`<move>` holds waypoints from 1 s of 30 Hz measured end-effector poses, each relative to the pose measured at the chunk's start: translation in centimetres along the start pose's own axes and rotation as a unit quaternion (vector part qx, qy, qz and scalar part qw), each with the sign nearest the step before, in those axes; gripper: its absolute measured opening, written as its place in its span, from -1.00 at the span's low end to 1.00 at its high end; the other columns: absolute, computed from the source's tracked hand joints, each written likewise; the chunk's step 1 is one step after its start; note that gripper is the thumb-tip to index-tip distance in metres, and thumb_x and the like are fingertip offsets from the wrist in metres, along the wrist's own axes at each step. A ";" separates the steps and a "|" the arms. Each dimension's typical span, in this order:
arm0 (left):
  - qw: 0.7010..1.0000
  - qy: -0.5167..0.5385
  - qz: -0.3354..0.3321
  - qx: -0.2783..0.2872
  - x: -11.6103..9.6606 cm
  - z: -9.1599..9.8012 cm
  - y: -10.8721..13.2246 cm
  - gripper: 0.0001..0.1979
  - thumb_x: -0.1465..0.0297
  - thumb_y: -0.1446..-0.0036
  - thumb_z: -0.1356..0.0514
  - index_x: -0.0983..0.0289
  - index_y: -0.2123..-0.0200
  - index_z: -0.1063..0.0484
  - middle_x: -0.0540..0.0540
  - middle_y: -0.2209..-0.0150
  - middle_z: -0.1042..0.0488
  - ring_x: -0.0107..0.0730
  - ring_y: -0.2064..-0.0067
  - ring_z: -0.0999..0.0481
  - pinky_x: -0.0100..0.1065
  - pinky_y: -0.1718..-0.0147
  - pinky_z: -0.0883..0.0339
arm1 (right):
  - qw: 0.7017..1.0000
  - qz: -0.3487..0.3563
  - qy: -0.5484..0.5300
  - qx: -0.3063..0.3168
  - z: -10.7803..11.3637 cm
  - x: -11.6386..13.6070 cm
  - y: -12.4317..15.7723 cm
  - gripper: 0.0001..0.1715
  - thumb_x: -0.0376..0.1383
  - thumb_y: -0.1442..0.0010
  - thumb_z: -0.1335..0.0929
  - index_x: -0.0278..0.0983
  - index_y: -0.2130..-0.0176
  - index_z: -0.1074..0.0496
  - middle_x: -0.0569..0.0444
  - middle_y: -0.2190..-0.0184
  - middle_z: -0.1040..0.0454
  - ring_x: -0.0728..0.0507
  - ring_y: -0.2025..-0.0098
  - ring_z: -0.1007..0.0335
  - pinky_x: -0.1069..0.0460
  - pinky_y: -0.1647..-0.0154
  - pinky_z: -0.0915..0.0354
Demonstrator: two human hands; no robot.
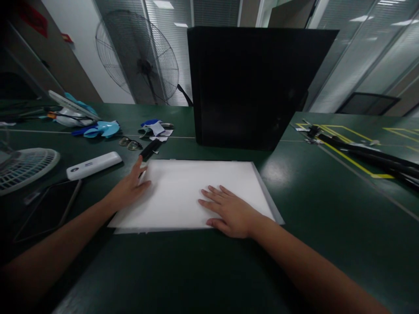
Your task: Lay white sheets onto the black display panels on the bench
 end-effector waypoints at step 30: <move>0.991 -0.121 -0.041 0.047 1.3 -1.3 -1.1 -0.40 0.27 -0.46 0.07 0.32 -0.47 -0.22 0.33 -0.50 -0.12 0.15 -0.53 -0.05 0.10 -0.46 0.01 | 0.999 -0.028 0.028 0.019 -0.5 1.3 -0.7 -0.05 0.21 -0.47 -0.23 -0.25 -0.54 -0.01 -0.10 -0.53 0.24 -0.31 -0.56 0.31 -0.36 -0.56 0.29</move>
Point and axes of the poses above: each hand's wrist, its own y-axis away from the middle knuckle, its own z-axis out of the back of the hand, x = y × z, the point moved 8 cm from there along -y, towards the middle knuckle
